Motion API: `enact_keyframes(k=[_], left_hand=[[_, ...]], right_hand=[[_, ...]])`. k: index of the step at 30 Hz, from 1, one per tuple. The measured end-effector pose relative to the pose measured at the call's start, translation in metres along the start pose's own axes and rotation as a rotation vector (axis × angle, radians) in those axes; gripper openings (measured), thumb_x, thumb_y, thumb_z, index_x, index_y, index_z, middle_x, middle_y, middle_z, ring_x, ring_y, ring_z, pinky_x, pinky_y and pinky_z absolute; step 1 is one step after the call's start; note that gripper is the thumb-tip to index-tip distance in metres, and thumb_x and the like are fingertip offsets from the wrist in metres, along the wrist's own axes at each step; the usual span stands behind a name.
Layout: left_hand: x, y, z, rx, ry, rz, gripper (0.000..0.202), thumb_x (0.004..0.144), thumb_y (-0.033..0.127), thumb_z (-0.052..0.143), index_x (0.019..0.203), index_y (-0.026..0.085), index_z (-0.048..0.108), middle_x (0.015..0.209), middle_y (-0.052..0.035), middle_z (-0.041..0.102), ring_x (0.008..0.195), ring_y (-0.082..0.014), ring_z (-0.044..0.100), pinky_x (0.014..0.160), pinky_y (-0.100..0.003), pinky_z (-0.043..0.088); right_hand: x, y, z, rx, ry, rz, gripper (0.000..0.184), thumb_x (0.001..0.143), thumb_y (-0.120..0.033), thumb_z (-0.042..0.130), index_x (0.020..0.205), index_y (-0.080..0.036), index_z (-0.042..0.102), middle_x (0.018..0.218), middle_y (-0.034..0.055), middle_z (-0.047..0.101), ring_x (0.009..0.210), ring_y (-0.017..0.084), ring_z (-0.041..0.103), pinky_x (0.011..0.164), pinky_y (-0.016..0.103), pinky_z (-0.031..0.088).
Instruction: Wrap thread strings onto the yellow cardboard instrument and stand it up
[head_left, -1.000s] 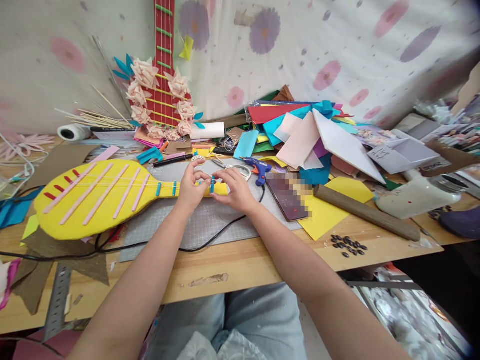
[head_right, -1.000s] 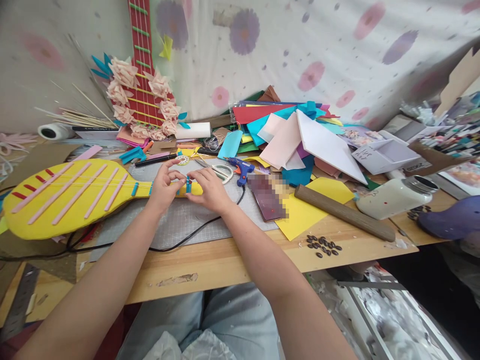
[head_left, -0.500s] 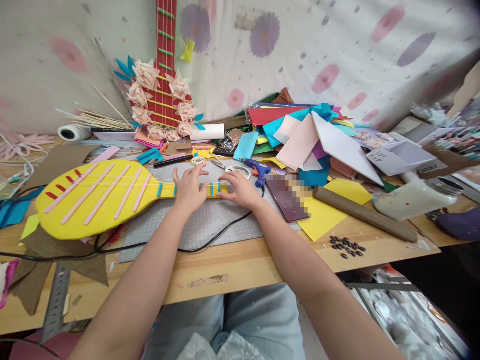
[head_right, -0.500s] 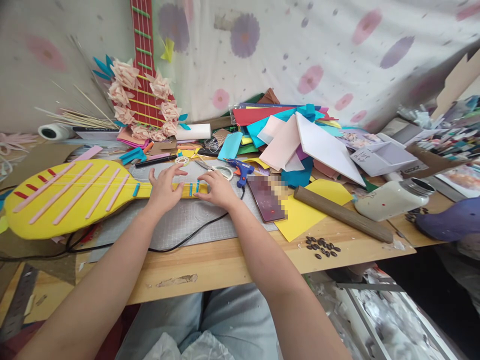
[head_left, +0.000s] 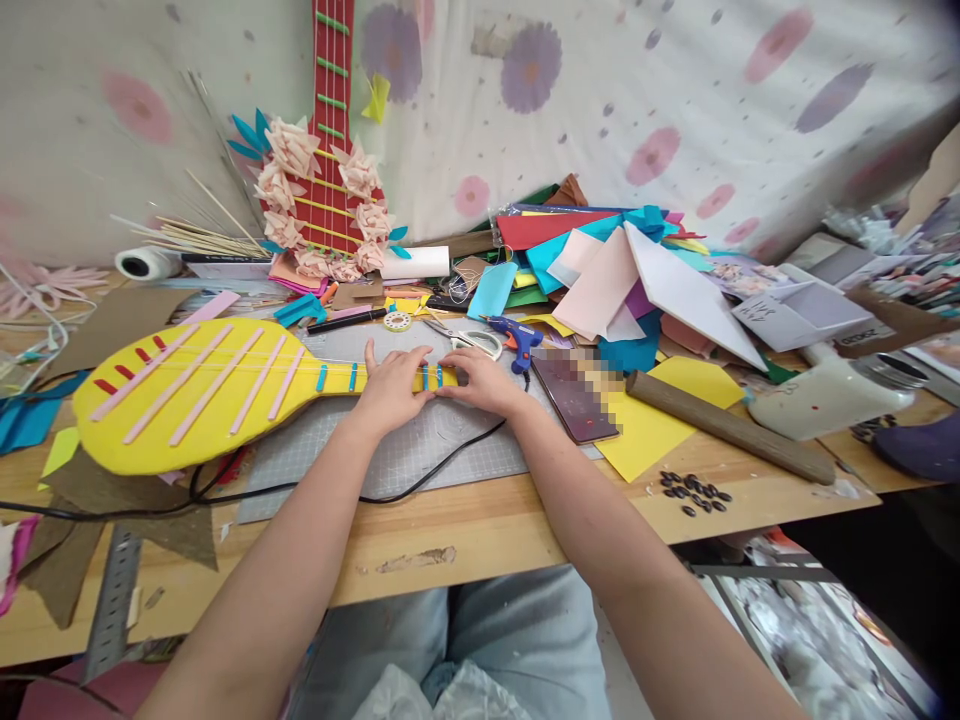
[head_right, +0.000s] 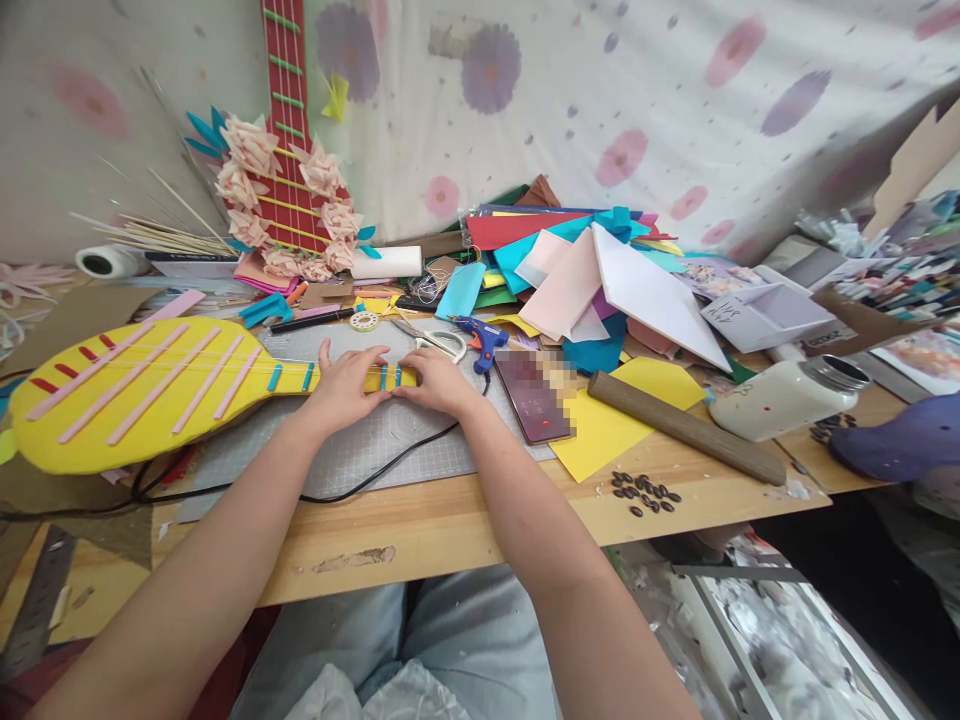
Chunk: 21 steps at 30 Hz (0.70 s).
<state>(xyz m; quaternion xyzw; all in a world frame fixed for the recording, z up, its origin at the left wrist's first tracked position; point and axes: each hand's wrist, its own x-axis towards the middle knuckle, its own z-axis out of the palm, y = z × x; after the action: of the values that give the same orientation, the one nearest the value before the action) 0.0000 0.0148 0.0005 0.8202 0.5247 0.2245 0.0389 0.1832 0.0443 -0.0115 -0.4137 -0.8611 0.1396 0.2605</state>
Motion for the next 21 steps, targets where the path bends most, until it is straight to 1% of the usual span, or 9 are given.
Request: enact_keyframes(k=[8, 12, 16, 21], left_hand=[[0.0, 0.001, 0.001, -0.003, -0.008, -0.029, 0.055, 0.073, 0.025, 0.061, 0.125, 0.022, 0.043, 0.107, -0.0076, 0.067, 0.106, -0.0294, 0.056, 0.108, -0.062, 0.001], [0.001, 0.004, -0.003, 0.007, -0.053, -0.056, 0.055, 0.073, 0.025, 0.059, 0.125, 0.022, 0.042, 0.11, -0.0075, 0.066, 0.109, -0.0288, 0.054, 0.108, -0.061, 0.002], [0.003, 0.006, -0.007, 0.035, -0.106, -0.077, 0.055, 0.074, 0.025, 0.057, 0.126, 0.02, 0.04, 0.113, -0.0072, 0.064, 0.111, -0.0276, 0.053, 0.109, -0.058, 0.005], [0.003, -0.002, -0.01, 0.074, -0.106, -0.078, 0.055, 0.073, 0.024, 0.058, 0.125, 0.019, 0.04, 0.112, -0.0072, 0.064, 0.112, -0.0271, 0.052, 0.109, -0.055, 0.006]], right_hand=[[0.001, 0.0, -0.001, 0.016, -0.02, 0.014, 0.043, 0.07, -0.035, 0.072, 0.107, -0.015, 0.064, 0.111, 0.0122, 0.062, 0.107, 0.024, 0.055, 0.095, 0.04, 0.041], [0.001, 0.0, -0.001, 0.017, -0.024, 0.015, 0.042, 0.07, -0.034, 0.072, 0.107, -0.015, 0.064, 0.112, 0.0123, 0.062, 0.107, 0.024, 0.055, 0.096, 0.041, 0.041], [0.0, -0.001, -0.001, 0.024, -0.031, 0.016, 0.045, 0.07, -0.035, 0.072, 0.108, -0.013, 0.063, 0.112, 0.0131, 0.062, 0.107, 0.025, 0.055, 0.096, 0.04, 0.04], [0.005, -0.006, 0.007, 0.031, -0.007, -0.012, 0.047, 0.07, -0.033, 0.072, 0.111, -0.013, 0.062, 0.117, 0.0135, 0.059, 0.111, 0.025, 0.051, 0.098, 0.041, 0.039]])
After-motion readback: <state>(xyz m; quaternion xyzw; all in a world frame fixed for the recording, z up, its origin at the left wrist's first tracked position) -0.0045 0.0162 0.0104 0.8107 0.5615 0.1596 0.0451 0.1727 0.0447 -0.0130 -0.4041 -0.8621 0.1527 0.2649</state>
